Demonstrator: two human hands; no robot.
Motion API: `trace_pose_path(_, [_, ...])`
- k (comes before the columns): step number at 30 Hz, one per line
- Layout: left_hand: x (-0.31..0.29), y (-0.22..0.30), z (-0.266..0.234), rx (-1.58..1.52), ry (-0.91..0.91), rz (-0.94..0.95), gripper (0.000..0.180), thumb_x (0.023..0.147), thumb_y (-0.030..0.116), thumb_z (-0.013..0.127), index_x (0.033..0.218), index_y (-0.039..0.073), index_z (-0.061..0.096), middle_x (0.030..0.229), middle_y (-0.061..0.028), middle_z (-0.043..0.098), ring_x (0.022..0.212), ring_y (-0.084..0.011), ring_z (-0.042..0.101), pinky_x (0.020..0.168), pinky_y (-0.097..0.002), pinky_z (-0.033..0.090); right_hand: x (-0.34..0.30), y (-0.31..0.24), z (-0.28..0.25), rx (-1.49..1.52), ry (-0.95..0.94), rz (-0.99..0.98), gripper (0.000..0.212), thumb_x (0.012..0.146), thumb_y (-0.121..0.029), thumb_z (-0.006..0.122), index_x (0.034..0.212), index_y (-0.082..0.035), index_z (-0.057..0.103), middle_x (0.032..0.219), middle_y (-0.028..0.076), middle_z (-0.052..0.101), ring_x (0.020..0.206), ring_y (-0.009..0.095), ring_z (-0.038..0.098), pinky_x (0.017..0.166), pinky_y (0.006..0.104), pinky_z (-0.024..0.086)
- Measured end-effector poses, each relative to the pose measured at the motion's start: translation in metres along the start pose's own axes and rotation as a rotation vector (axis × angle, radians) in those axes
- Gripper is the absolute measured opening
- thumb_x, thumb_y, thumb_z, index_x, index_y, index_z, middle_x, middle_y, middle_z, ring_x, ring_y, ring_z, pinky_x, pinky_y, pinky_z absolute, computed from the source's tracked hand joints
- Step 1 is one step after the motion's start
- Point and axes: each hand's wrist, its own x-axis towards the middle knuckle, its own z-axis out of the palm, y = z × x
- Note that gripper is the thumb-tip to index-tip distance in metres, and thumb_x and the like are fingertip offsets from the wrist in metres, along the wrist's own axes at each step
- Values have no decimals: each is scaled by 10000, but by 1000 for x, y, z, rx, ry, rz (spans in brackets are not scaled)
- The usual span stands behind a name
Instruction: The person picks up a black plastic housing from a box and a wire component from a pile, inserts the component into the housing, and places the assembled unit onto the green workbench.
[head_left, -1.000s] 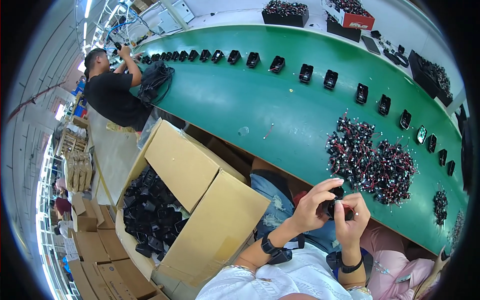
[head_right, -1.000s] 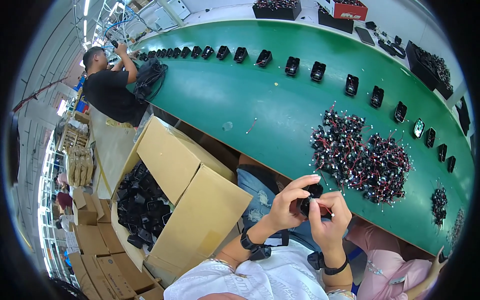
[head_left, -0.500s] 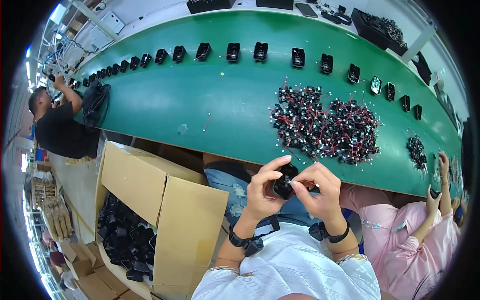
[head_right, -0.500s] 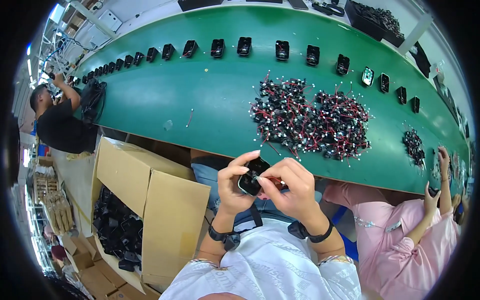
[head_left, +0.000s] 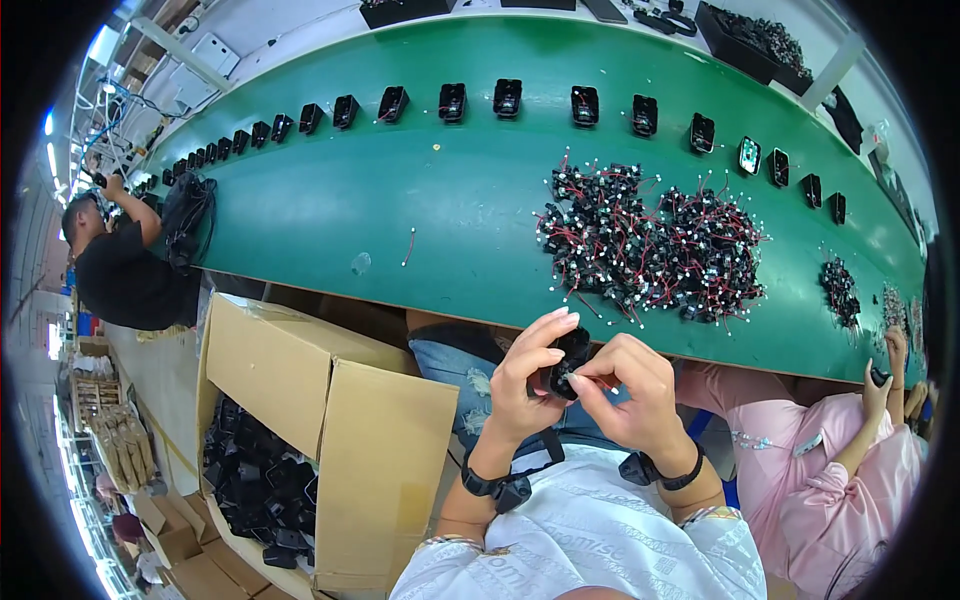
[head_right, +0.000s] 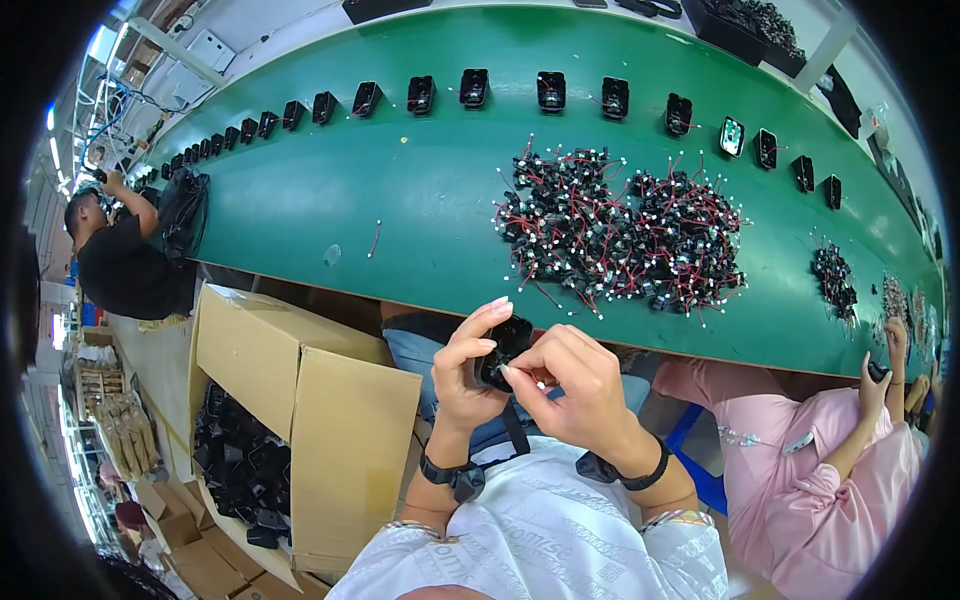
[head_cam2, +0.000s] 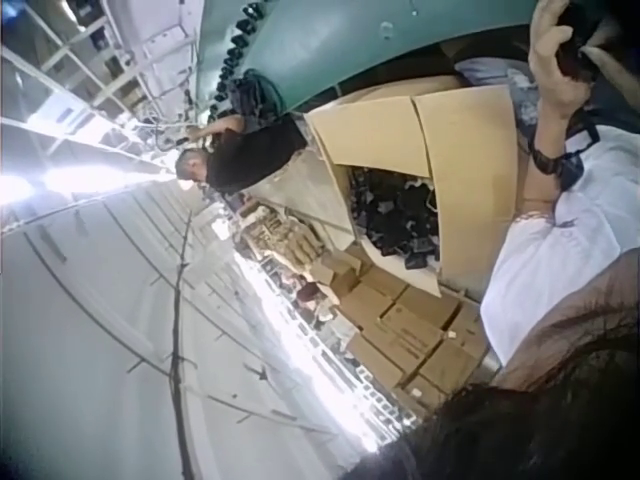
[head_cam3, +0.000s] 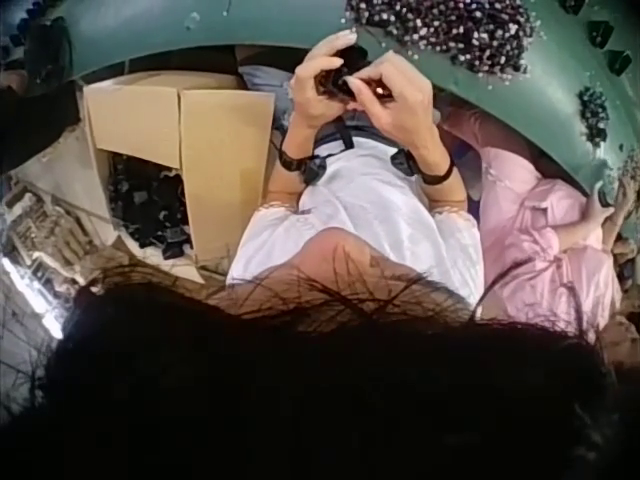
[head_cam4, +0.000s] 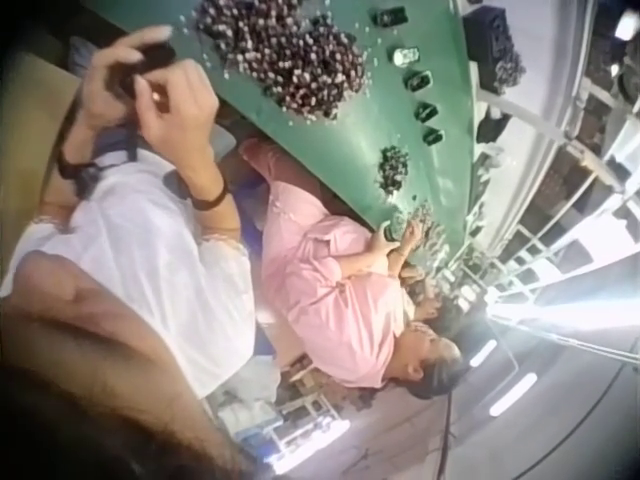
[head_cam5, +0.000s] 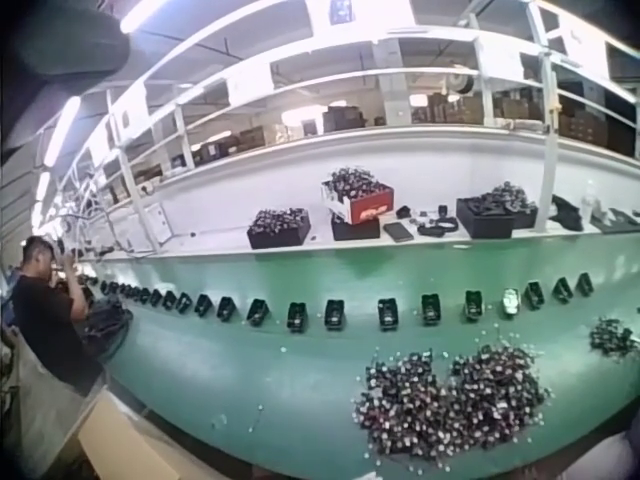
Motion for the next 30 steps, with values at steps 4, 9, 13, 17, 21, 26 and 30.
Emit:
trace_pose_path(4, [-1,4,-4,102,-66,41,535,747,-18,793,1159,69,463,1247,-252,639,1178,-453,609,1006,-490,500,-1,-3,-5,-6,-67,65,110,772,-3,744,782,-24,637,693,69,589,580,156,553,516,269,418])
trace_pose_path(9, [-3,6,1,105,-65,33,504,771,0,790,1152,68,467,1231,-253,649,1166,-446,618,993,-494,507,-2,-6,-2,101,-72,215,122,787,-10,741,773,-21,621,693,61,577,577,136,535,518,266,410])
trace_pose_path(13, [-4,2,-1,187,-96,60,495,792,43,805,1156,73,472,1187,-255,670,1153,-437,628,984,-504,510,-5,-3,-3,36,-65,217,140,791,-18,740,762,-18,603,692,45,569,572,121,514,516,264,396])
trace_pose_path(17, [4,6,-2,99,-113,35,552,736,-61,776,1185,84,488,1229,-227,663,1151,-434,630,968,-466,530,5,1,-15,196,-186,324,137,797,-33,728,762,-23,596,684,31,552,571,111,487,525,260,381])
trace_pose_path(21, [2,10,-12,28,-137,12,567,751,-37,786,1225,93,503,1233,-240,653,1171,-426,620,992,-517,501,10,0,-12,230,-238,254,126,810,-55,723,784,-36,601,696,63,551,574,163,503,538,304,392])
trace_pose_path(26, [-8,4,5,-91,-228,-13,622,664,-196,660,1201,92,533,1288,-203,636,1225,-445,578,977,-499,515,-9,9,-28,79,-210,325,139,782,-40,689,733,-13,562,644,36,521,548,106,453,516,248,339])
trace_pose_path(30, [-16,9,4,5,-186,-19,600,699,-183,682,1200,100,510,1321,-191,618,1243,-438,566,945,-460,546,-11,13,-12,239,-200,352,143,802,-16,684,747,-6,553,645,-16,501,563,37,405,503,218,301])
